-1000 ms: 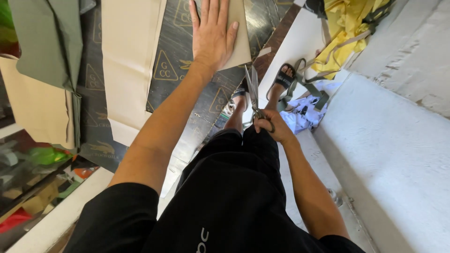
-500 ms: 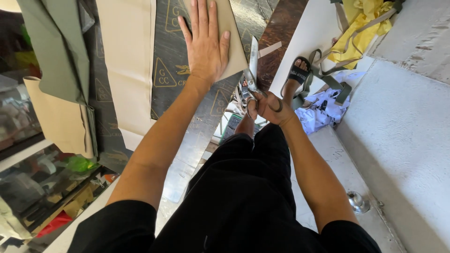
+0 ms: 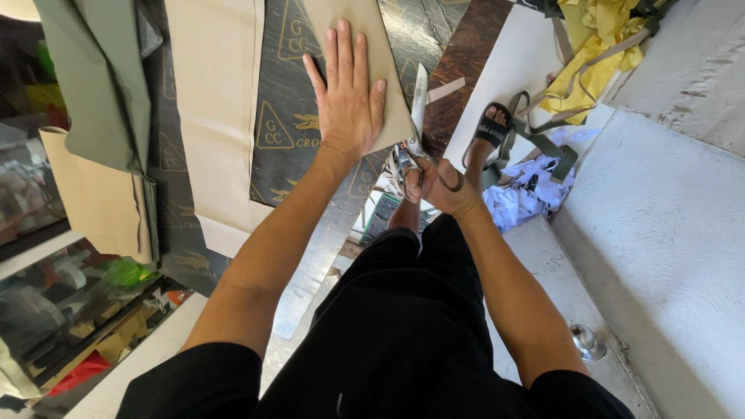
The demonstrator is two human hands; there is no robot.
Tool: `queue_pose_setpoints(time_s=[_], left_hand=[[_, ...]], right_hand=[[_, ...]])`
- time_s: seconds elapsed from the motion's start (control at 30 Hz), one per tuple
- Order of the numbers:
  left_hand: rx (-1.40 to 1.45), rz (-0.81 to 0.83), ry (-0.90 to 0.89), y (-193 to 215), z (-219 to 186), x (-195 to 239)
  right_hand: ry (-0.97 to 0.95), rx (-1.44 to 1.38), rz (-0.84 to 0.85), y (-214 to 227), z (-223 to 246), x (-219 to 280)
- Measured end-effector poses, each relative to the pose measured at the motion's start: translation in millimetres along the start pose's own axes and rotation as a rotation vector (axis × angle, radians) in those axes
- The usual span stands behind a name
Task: Measuring, marking, and cutting fabric patterns on a workbench using a measuring tape, pencil, and scissors.
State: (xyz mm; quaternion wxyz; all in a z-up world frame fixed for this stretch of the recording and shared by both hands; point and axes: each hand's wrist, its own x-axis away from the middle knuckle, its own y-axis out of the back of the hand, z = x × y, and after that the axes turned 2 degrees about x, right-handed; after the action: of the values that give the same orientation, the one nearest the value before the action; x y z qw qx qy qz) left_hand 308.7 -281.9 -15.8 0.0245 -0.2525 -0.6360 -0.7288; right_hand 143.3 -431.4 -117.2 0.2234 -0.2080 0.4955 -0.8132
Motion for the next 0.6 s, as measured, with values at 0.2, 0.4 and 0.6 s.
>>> queue_pose_setpoints(time_s=[0.2,0.4,0.6], left_hand=[[0.018,-0.024,-0.004,-7.8,-2.2,7.7],[0.029,-0.006,-0.039,-12.0,-8.5,24.6],[0.047,0.021,-0.038,-18.2,-11.3,32.5]], right_hand=[[0.155,-0.039,-0.263,-21.6,-0.8,-8.0],[0.069,-0.070,-0.062,0.7,-12.8,-5.8],[0.188,-0.099,-0.287,-18.4,-7.7,-14.5]])
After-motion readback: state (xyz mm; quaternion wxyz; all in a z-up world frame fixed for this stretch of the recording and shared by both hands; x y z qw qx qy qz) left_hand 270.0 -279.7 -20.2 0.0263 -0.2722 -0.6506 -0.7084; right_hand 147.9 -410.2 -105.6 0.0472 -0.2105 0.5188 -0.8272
